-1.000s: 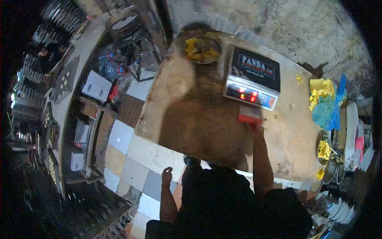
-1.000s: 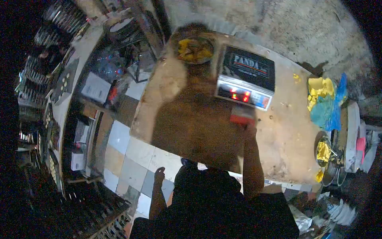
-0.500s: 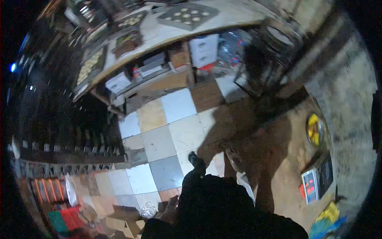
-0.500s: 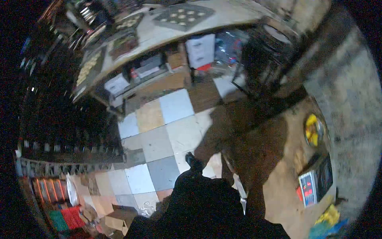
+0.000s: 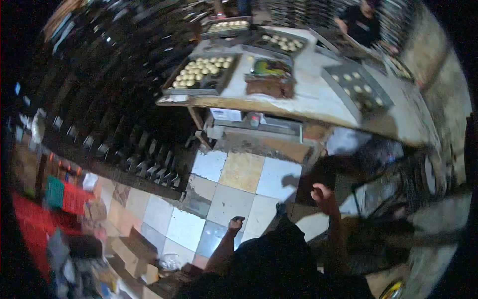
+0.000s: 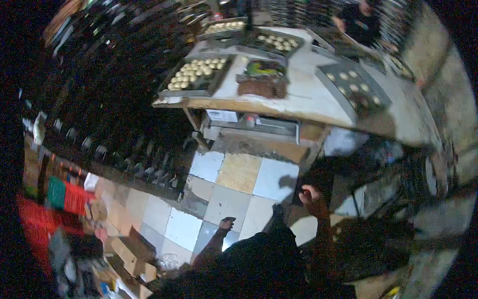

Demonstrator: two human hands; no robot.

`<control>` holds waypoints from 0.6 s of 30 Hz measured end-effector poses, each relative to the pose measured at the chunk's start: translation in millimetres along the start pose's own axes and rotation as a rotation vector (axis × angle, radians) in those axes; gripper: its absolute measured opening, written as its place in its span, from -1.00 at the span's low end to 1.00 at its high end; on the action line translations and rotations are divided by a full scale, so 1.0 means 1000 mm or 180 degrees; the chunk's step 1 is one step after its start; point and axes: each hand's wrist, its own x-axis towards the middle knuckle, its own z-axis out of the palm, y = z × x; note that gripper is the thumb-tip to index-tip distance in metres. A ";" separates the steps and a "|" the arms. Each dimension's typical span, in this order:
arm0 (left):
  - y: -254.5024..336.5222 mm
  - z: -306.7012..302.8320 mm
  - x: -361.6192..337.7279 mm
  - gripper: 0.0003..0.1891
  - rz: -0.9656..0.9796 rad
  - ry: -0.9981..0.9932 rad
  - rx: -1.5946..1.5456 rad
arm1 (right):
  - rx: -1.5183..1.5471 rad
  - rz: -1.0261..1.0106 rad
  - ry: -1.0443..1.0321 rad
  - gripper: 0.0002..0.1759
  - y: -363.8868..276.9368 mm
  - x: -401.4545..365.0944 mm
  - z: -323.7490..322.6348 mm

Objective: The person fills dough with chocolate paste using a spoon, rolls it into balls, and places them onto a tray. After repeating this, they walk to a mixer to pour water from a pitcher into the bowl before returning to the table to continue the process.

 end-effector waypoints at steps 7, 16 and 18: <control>0.006 -0.027 0.058 -0.75 -0.1200 -0.0022 0.1568 | -0.0402 -0.0024 -0.0126 -0.70 0.022 0.175 0.006; -0.011 -0.123 0.074 -0.65 -0.0864 0.1168 -0.1750 | 0.0595 -0.1303 -0.0541 -0.84 -0.182 0.428 0.156; -0.009 -0.151 0.085 -0.74 -0.0624 0.1329 -0.0944 | 0.0818 -0.1739 -0.0453 -0.86 -0.252 0.476 0.191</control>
